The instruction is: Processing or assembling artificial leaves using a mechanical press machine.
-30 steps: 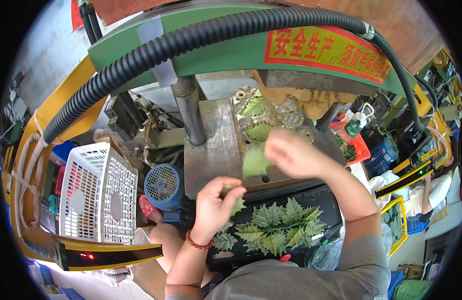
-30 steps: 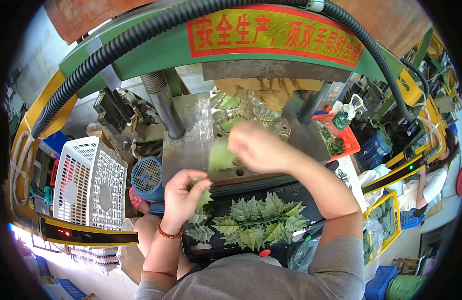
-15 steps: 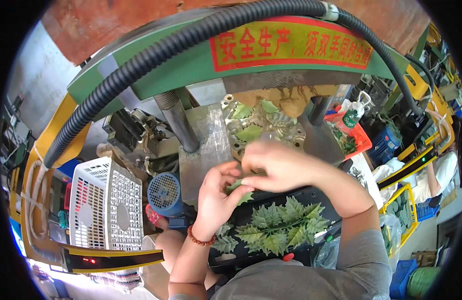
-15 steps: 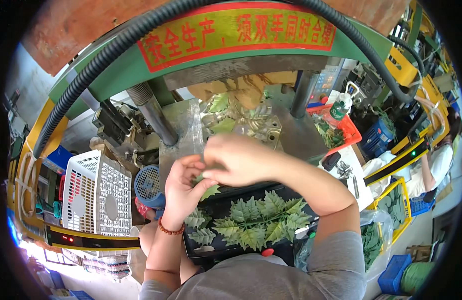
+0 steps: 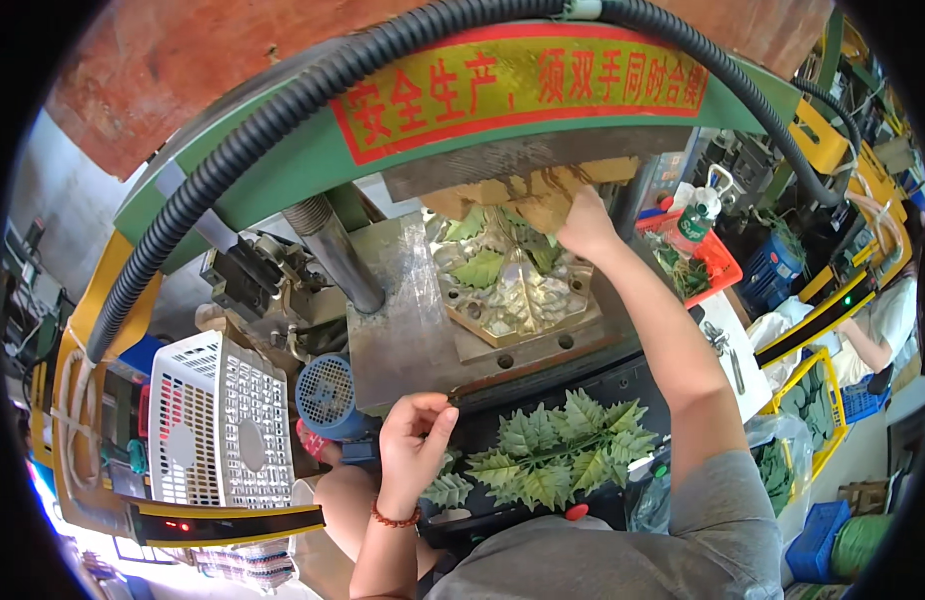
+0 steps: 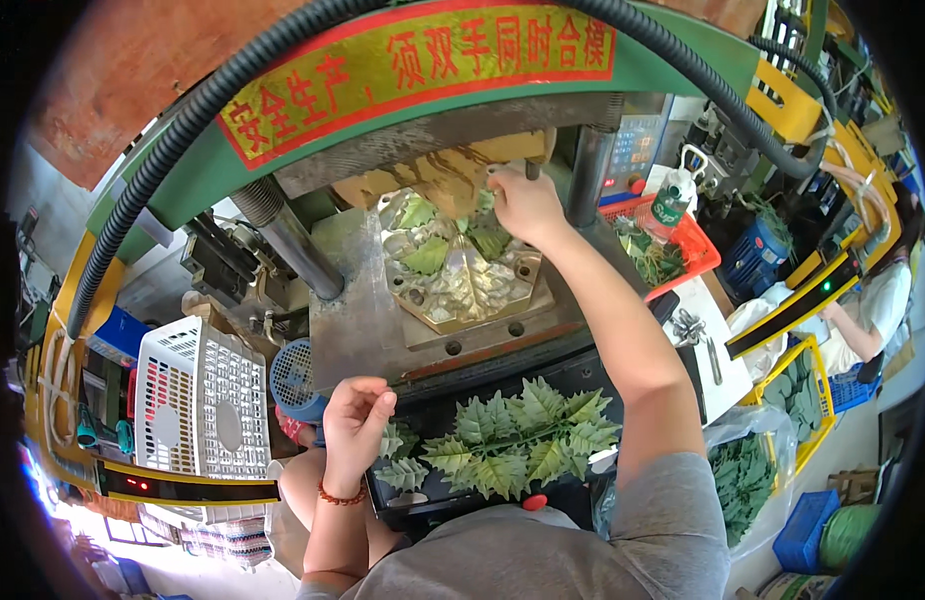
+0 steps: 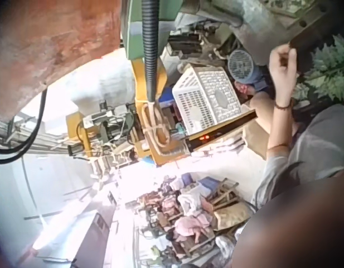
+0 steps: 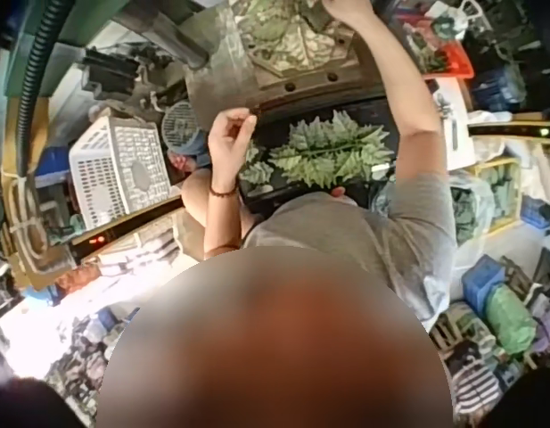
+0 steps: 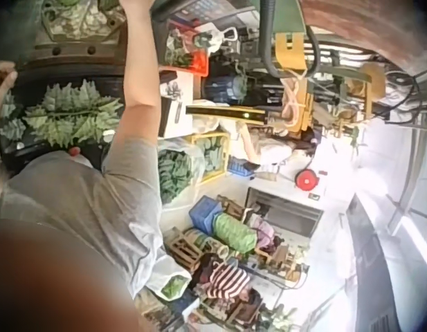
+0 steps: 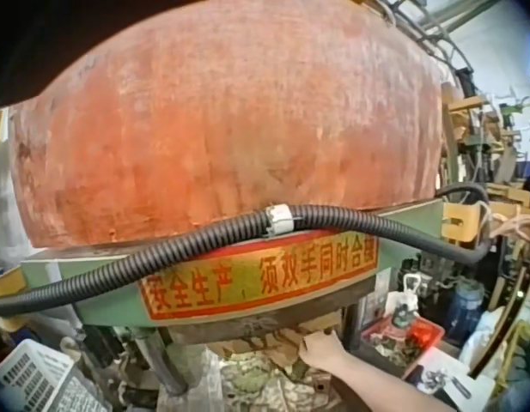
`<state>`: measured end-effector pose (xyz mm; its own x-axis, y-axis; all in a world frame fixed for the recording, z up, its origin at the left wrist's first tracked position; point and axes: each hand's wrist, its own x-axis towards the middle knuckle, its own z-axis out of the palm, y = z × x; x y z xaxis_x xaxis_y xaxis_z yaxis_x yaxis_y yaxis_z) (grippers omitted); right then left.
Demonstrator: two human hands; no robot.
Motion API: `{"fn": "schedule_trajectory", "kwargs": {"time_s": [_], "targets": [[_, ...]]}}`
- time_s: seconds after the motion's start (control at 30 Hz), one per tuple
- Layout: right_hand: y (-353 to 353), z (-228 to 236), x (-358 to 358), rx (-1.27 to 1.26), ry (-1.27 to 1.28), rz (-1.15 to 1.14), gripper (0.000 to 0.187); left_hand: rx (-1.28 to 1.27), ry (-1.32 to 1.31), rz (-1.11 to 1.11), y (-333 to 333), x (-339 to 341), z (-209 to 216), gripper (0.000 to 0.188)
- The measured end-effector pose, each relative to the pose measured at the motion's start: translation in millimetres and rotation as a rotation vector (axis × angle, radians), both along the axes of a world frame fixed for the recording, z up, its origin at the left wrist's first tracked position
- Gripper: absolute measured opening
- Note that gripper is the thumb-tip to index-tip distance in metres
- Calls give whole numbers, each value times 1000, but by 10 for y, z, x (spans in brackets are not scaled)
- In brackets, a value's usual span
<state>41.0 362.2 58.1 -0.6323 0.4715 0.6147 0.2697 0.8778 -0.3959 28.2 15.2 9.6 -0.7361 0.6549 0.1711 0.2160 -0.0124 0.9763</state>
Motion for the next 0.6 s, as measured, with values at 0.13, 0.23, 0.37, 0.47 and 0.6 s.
{"fn": "schedule_trajectory", "kwargs": {"time_s": [0.13,0.23,0.37,0.47,0.6], "targets": [[366,-279,-256,146,-67,38,19,-49,-42,23,-145,21,-32,17],[346,-306,-194,164,35,52,21,-63,-91,89,-311,108,-71,14],[50,-181,239,65,-2,99,18,-98,-140,173,-652,174,-127,13],[-45,-262,337,60,-16,123,17,-144,-149,214,-804,202,-175,12],[-50,-450,257,191,8,193,16,-338,19,303,-830,242,-111,5]]}}
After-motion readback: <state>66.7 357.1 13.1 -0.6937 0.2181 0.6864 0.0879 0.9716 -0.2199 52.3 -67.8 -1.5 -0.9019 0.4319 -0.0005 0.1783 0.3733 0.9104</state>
